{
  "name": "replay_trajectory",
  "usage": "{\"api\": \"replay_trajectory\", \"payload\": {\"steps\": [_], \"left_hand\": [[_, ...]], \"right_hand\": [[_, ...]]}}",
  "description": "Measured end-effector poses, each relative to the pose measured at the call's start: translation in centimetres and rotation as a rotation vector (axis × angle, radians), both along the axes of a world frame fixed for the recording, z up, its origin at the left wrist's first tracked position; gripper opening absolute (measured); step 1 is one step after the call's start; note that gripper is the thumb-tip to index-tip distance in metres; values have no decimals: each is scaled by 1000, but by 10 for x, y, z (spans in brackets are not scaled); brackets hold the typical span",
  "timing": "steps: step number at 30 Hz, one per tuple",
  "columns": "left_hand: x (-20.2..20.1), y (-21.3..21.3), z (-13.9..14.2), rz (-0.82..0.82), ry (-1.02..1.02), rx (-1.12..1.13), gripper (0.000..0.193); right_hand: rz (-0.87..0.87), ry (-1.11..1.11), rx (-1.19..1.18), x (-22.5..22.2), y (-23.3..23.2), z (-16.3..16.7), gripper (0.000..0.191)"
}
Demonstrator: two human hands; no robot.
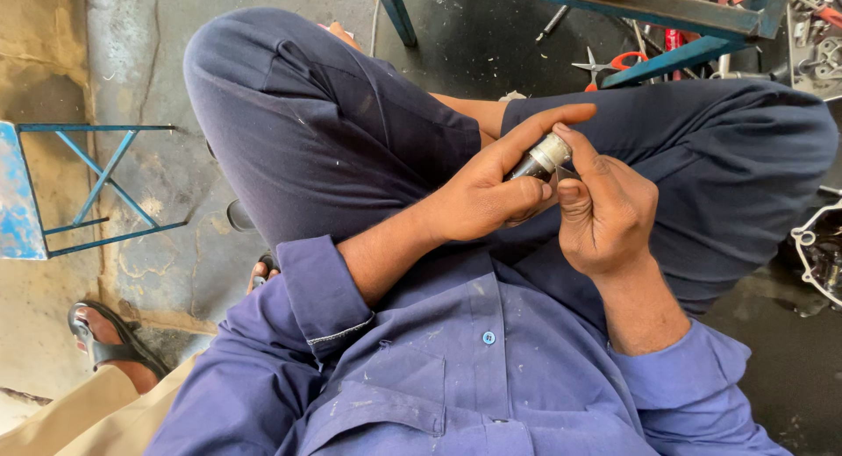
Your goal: The person sits cross-legged and uses a small metal file to scrape and clean the surface of a cylindrical metal part. They rotate the part in their hands to access different areas and continue filing until the end of the clip.
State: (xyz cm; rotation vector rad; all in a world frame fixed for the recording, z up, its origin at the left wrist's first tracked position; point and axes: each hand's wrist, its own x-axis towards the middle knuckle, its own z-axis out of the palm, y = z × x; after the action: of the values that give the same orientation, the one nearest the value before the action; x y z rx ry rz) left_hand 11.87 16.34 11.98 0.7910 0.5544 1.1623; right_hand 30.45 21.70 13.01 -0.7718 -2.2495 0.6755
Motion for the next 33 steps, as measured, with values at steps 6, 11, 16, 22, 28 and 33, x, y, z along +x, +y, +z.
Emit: {"api": "replay_trajectory", "payload": {"steps": [6, 11, 16, 22, 28, 33], "left_hand": [[4, 5, 3, 14, -12, 1, 78], [12, 16, 4, 30, 13, 33, 76], [18, 26, 8, 24, -5, 8, 77], [18, 38, 11, 13, -66, -78, 79], [17, 52, 9, 67, 105, 95, 73], [16, 58, 7, 86, 190, 158, 71]], "right_hand": [[-30, -8, 54, 0, 4, 2, 43], [-57, 24, 27, 6, 14, 4, 42], [-69, 80, -41, 10, 17, 5, 41], [30, 24, -52, 19, 39, 13, 43], [23, -13, 5, 19, 55, 17, 41], [-7, -22, 19, 17, 60, 19, 41]]}}
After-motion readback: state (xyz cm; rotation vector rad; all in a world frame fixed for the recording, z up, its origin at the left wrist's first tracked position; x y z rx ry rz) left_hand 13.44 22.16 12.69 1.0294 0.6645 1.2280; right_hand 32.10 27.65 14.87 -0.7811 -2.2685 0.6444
